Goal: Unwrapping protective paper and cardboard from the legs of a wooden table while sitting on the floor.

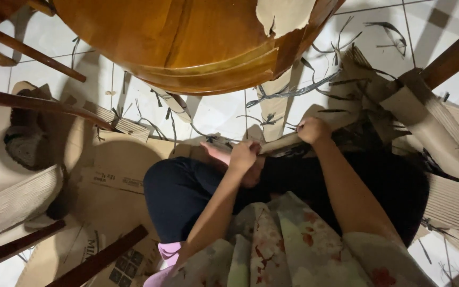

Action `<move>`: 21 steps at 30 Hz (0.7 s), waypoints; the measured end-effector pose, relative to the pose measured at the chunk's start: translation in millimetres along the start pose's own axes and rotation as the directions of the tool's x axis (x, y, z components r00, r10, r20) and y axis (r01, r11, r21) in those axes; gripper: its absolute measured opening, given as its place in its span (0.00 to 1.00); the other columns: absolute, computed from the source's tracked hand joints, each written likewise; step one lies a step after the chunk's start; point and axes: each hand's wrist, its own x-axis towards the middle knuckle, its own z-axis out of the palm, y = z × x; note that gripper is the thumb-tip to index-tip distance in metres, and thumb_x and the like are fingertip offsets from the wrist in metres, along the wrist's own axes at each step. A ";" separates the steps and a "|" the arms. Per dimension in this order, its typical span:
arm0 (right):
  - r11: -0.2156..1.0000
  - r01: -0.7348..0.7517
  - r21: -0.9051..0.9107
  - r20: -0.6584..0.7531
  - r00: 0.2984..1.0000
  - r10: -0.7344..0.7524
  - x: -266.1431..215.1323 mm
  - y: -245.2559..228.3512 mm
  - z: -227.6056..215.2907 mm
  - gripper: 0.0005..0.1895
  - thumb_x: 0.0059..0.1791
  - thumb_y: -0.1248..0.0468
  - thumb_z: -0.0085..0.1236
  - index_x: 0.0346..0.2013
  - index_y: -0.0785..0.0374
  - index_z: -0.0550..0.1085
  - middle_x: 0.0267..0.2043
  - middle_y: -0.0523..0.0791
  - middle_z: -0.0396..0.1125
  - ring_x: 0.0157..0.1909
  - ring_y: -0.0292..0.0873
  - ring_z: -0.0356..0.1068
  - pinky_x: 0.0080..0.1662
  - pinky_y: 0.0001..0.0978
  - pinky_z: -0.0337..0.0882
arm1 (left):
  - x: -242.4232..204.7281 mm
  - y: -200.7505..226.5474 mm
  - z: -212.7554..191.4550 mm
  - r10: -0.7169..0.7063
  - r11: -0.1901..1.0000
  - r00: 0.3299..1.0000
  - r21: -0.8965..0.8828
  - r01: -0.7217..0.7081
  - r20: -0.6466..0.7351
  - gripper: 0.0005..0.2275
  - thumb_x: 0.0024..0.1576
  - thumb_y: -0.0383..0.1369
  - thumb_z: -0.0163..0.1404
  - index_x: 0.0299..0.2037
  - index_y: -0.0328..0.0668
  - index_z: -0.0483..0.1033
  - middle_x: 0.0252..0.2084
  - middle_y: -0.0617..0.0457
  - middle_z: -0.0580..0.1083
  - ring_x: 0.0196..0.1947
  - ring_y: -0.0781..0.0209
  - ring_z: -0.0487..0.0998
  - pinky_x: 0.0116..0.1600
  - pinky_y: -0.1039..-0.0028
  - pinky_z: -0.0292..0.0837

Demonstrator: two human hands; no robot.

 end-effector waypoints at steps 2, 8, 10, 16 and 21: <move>1.000 -0.010 -0.021 0.019 1.000 0.011 -0.6 -0.9 0.5 0.17 0.51 0.49 0.53 0.49 0.46 0.82 0.50 0.46 0.77 0.57 0.52 0.74 0.57 0.48 0.75 | -2.2 0.3 7.9 0.014 0.999 1.000 0.038 -0.014 -0.004 0.12 0.61 0.42 0.48 0.47 0.54 0.82 0.40 0.45 0.81 0.45 0.39 0.82 0.51 0.56 0.79; 0.973 0.192 -0.130 -0.150 0.966 -0.210 -9.2 12.3 35.9 0.16 0.49 0.45 0.54 0.47 0.38 0.83 0.42 0.45 0.79 0.48 0.53 0.78 0.49 0.43 0.78 | -62.9 59.4 -25.5 0.378 0.925 0.907 0.096 -0.367 -0.185 0.07 0.59 0.32 0.49 0.36 0.53 0.83 0.29 0.48 0.80 0.38 0.42 0.82 0.46 0.56 0.78; 0.942 0.257 -0.216 -0.205 0.931 -0.301 -6.6 17.1 66.7 0.15 0.48 0.46 0.55 0.46 0.39 0.83 0.40 0.46 0.79 0.46 0.53 0.78 0.48 0.41 0.79 | -64.4 60.5 -27.9 0.501 0.865 0.831 0.151 -0.478 -0.240 0.05 0.58 0.32 0.51 0.34 0.55 0.82 0.28 0.56 0.80 0.38 0.52 0.84 0.47 0.64 0.77; 0.874 0.262 -0.410 -0.335 0.848 -0.411 -50.8 -7.8 94.7 0.22 0.49 0.42 0.53 0.38 0.52 0.86 0.29 0.46 0.78 0.35 0.51 0.78 0.39 0.42 0.77 | -45.1 49.2 -28.8 0.683 0.633 0.587 -0.049 -0.773 -0.435 0.08 0.59 0.26 0.51 0.31 0.53 0.81 0.47 0.57 0.80 0.47 0.45 0.79 0.53 0.58 0.74; 0.652 0.532 -0.540 -0.541 0.374 -0.753 -94.4 -24.9 74.5 0.10 0.48 0.61 0.52 0.21 0.51 0.69 0.20 0.38 0.59 0.22 0.44 0.64 0.29 0.37 0.65 | -35.0 46.9 -16.5 0.558 0.621 0.666 -0.284 -0.731 -0.494 0.07 0.61 0.23 0.50 0.38 0.44 0.82 0.43 0.49 0.81 0.48 0.44 0.81 0.54 0.59 0.75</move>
